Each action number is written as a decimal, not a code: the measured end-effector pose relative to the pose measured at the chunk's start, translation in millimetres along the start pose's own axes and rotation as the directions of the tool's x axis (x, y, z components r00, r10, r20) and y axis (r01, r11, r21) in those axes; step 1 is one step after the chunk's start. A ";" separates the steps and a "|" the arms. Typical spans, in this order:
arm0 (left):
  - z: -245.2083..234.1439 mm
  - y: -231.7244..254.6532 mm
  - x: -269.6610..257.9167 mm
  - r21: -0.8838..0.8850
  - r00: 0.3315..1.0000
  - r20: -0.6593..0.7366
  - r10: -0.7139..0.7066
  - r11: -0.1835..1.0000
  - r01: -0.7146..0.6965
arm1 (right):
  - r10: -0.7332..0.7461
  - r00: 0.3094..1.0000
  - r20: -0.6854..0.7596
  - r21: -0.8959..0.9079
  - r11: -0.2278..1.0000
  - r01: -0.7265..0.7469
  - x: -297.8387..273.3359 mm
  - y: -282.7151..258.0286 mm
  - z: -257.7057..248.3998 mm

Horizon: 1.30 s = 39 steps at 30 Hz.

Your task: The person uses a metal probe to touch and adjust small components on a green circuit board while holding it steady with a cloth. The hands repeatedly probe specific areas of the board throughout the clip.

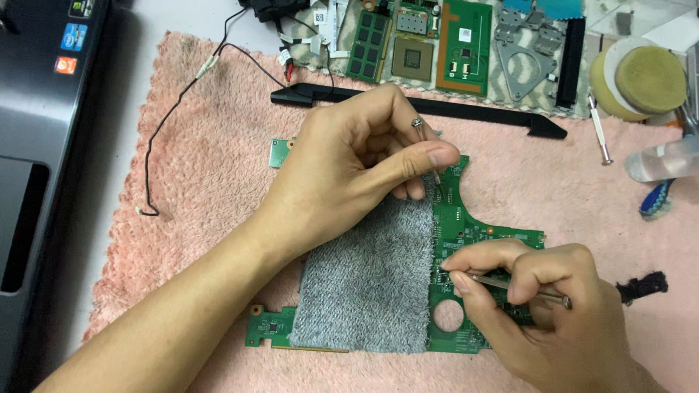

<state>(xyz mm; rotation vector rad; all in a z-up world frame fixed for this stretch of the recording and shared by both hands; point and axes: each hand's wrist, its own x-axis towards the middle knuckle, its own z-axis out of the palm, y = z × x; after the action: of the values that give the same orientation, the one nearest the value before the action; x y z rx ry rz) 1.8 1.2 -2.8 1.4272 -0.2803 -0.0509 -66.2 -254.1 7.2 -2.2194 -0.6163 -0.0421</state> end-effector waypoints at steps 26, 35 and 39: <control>1.1 -5.4 1.0 -0.013 0.998 -0.030 -0.064 0.998 0.063 | 0.081 0.997 0.012 0.073 0.994 -0.082 -1.9 5.0 0.0; 0.8 -12.8 4.7 0.062 0.994 -0.068 -0.089 0.994 0.094 | -0.010 1.000 0.018 0.157 0.988 0.007 -7.5 33.3 8.8; -3.9 -28.7 2.7 0.055 0.990 -0.118 -0.077 0.995 0.083 | 0.125 0.992 -0.011 0.272 0.955 -0.117 -6.0 23.9 11.0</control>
<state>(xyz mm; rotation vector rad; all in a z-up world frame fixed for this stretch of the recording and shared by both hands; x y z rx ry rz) 9.1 0.2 -30.9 1.4949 -0.1299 -0.0254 -62.7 -261.7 -18.4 -1.9825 -0.4408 0.0702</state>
